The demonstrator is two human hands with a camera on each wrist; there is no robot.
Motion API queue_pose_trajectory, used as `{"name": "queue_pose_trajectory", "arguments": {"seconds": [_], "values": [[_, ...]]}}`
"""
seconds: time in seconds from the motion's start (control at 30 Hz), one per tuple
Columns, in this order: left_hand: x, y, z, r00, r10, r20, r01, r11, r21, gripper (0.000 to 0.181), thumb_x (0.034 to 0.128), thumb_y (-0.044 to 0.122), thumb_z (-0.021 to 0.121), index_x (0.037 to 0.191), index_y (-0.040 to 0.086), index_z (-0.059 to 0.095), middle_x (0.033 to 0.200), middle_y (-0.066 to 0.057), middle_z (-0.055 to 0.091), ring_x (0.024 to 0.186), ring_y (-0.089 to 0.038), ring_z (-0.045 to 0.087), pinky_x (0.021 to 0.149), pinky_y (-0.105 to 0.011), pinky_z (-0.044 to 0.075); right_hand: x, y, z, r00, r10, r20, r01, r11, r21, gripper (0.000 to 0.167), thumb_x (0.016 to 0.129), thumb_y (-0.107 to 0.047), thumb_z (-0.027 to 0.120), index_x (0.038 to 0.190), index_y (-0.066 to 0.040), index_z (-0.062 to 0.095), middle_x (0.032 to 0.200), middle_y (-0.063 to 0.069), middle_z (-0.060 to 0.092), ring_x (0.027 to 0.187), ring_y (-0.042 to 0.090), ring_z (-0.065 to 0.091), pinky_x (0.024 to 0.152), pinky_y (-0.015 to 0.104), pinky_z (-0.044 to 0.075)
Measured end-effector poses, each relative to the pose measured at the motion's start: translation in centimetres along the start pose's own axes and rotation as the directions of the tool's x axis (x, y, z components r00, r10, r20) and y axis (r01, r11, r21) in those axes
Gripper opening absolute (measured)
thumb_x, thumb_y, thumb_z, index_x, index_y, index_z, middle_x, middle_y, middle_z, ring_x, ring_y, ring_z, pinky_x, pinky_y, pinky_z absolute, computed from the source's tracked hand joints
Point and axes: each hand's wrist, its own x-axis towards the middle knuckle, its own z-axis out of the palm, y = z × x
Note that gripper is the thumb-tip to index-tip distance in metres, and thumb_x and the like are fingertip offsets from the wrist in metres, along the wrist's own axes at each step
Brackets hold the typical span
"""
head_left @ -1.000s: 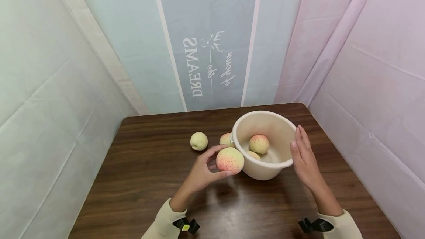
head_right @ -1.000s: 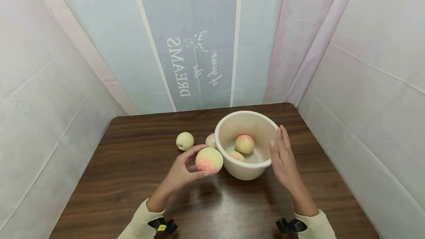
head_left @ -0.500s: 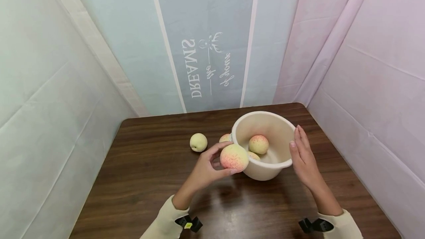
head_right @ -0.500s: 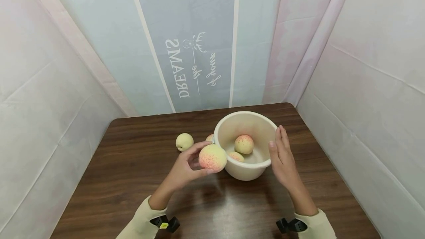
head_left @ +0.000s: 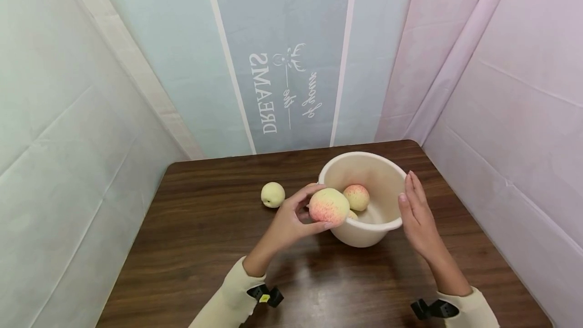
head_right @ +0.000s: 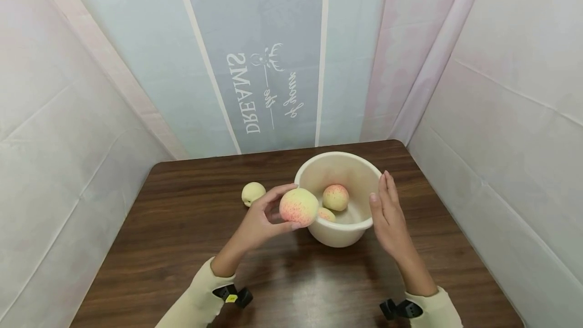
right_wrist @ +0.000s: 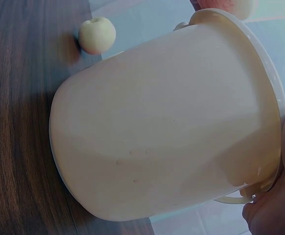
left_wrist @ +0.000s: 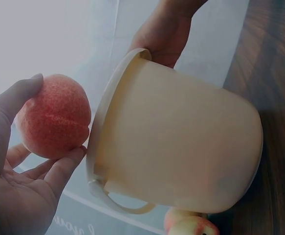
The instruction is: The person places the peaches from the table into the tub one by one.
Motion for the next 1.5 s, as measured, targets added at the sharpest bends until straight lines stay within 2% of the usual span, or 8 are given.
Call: {"name": "queue_pose_trajectory", "arguments": {"seconds": [0.13, 0.37, 0.53, 0.7, 0.93, 1.1, 1.23, 1.5], "values": [[0.7, -0.1, 0.1, 1.0, -0.007, 0.012, 0.007, 1.0, -0.006, 0.073, 0.0795, 0.002, 0.086, 0.143, 0.02, 0.056, 0.135, -0.004, 0.06, 0.113, -0.021, 0.063, 0.088, -0.037, 0.058, 0.0, 0.0, 0.0, 1.0, 0.007, 0.006, -0.007, 1.0, 0.002, 0.057, 0.111, -0.017, 0.037, 0.158, 0.006, 0.014, 0.169, 0.011, 0.005, 0.153, 0.037, 0.007, 0.116, 0.02, 0.005], [2.0, -0.1, 0.4, 1.0, -0.011, 0.024, 0.011, 1.0, -0.018, 0.069, 0.081, 0.004, 0.086, 0.143, 0.016, 0.056, 0.137, -0.001, 0.059, 0.119, -0.021, 0.061, 0.09, -0.038, 0.057, 0.1, -0.2, 0.0, 1.0, 0.017, 0.01, -0.017, 1.0, -0.002, 0.058, 0.111, -0.018, 0.037, 0.157, 0.007, 0.014, 0.169, 0.011, 0.005, 0.153, 0.037, 0.007, 0.116, 0.019, 0.006], [2.7, -0.1, 0.5, 1.0, 0.0, 0.022, 0.0, 1.0, -0.01, 0.069, 0.0805, 0.006, 0.087, 0.141, 0.02, 0.057, 0.136, -0.002, 0.059, 0.121, -0.02, 0.059, 0.091, -0.038, 0.057, 0.2, -0.3, -0.1, 1.0, 0.026, 0.014, -0.026, 1.0, -0.006, 0.058, 0.111, -0.019, 0.037, 0.158, 0.005, 0.013, 0.17, 0.01, 0.004, 0.153, 0.036, 0.007, 0.116, 0.019, 0.006], [3.5, 0.3, 0.6, 1.0, -0.01, -0.007, 0.01, 0.999, 0.039, 0.07, 0.0788, 0.004, 0.088, 0.141, 0.018, 0.058, 0.134, -0.002, 0.06, 0.116, -0.018, 0.062, 0.088, -0.037, 0.058, 0.3, -0.4, -0.2, 1.0, 0.026, 0.014, -0.026, 1.0, -0.006, 0.058, 0.111, -0.018, 0.037, 0.158, 0.006, 0.013, 0.17, 0.01, 0.004, 0.153, 0.035, 0.007, 0.116, 0.019, 0.005], [4.6, 0.5, 0.6, 0.998, -0.043, -0.047, 0.046, 0.997, 0.054, 0.071, 0.0777, 0.002, 0.088, 0.141, 0.016, 0.058, 0.132, -0.001, 0.061, 0.118, -0.016, 0.06, 0.09, -0.035, 0.057, 0.5, -0.5, -0.2, 1.0, 0.021, 0.014, -0.021, 1.0, 0.0, 0.058, 0.111, -0.018, 0.038, 0.157, 0.008, 0.014, 0.169, 0.01, 0.004, 0.153, 0.035, 0.007, 0.116, 0.02, 0.006], [5.6, -0.3, 0.8, 0.999, -0.006, -0.035, 0.009, 0.996, 0.089, 0.073, 0.0783, 0.008, 0.089, 0.142, 0.022, 0.057, 0.133, 0.0, 0.061, 0.118, -0.014, 0.059, 0.089, -0.032, 0.057, 0.6, -0.5, -0.2, 1.0, 0.024, 0.014, -0.024, 1.0, -0.001, 0.057, 0.111, -0.018, 0.037, 0.158, 0.006, 0.013, 0.169, 0.011, 0.004, 0.153, 0.036, 0.006, 0.117, 0.021, 0.005], [6.5, -0.9, 1.3, 1.0, 0.021, -0.008, -0.02, 0.996, 0.088, 0.073, 0.0785, 0.012, 0.09, 0.143, 0.019, 0.056, 0.134, 0.001, 0.06, 0.118, -0.013, 0.06, 0.09, -0.032, 0.057, 0.7, -0.5, -0.3, 1.0, 0.029, 0.01, -0.029, 1.0, -0.006, 0.057, 0.111, -0.018, 0.037, 0.158, 0.005, 0.013, 0.169, 0.011, 0.004, 0.153, 0.036, 0.007, 0.116, 0.019, 0.005], [8.6, -0.6, 1.6, 0.999, 0.035, -0.004, -0.034, 0.994, 0.1, 0.074, 0.0781, 0.014, 0.09, 0.143, 0.022, 0.056, 0.137, 0.003, 0.059, 0.121, -0.012, 0.06, 0.092, -0.03, 0.056, 1.0, -0.6, -0.3, 0.999, 0.032, 0.016, -0.032, 0.999, -0.002, 0.057, 0.111, -0.018, 0.037, 0.158, 0.005, 0.013, 0.169, 0.011, 0.005, 0.153, 0.036, 0.007, 0.117, 0.021, 0.006]]}}
